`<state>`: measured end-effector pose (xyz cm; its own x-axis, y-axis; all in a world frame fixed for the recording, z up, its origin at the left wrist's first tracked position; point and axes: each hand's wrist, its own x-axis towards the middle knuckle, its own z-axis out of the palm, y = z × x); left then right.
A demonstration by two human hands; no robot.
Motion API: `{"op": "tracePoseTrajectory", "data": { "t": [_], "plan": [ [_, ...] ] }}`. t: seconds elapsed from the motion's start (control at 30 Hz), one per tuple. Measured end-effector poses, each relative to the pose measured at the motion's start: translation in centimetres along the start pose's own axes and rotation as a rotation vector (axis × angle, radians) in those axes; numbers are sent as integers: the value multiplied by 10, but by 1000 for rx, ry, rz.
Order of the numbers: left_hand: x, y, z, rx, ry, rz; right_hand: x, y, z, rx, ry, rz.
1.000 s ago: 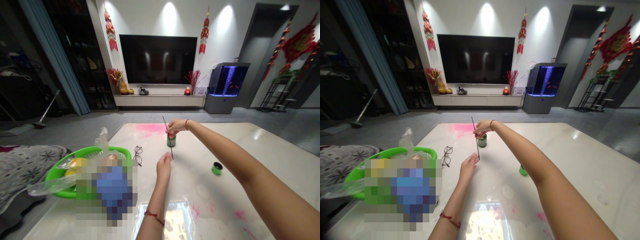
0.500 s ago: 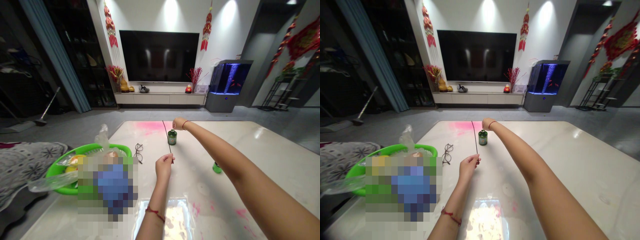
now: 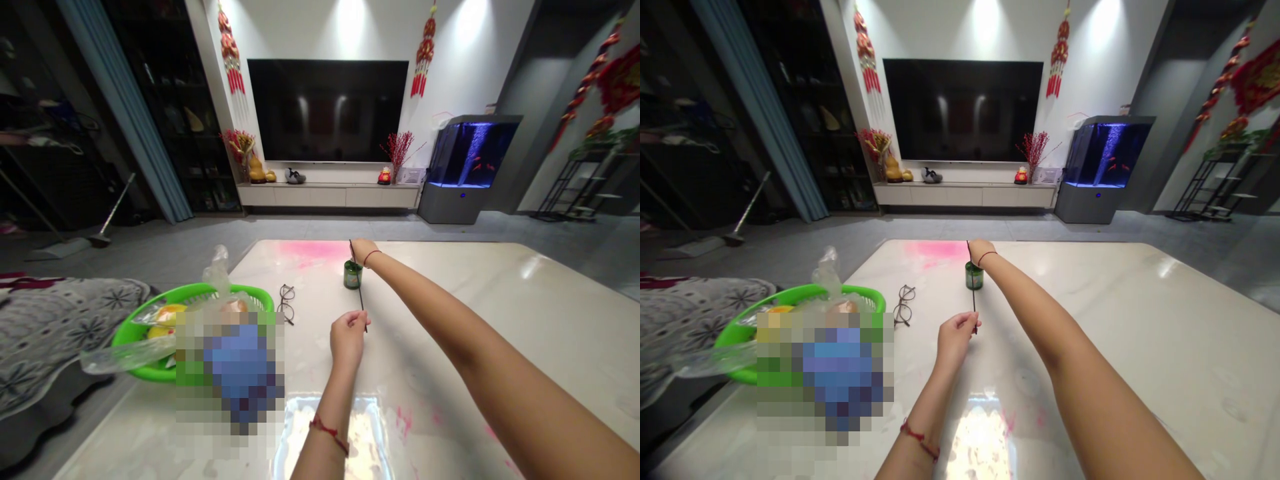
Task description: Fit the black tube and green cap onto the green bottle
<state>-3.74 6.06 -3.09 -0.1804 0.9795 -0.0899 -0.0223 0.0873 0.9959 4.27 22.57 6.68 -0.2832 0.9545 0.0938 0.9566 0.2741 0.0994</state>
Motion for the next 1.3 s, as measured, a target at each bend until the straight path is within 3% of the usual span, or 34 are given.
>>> {"op": "tracePoseTrajectory", "data": {
  "t": [0.5,0.8,1.1,1.3],
  "plan": [
    [-4,4,-5,-20,31,-42,25,3,10,-52,-76,-123],
    [-5,6,-7,-70,37,-81,22,7,7,-32,-60,-158],
    [-1,5,-13,-61,96,-103,9,25,-13,42,71,-144],
    [-1,8,-18,-70,102,-109,-21,52,-50,107,259,-105]
  ]
}}
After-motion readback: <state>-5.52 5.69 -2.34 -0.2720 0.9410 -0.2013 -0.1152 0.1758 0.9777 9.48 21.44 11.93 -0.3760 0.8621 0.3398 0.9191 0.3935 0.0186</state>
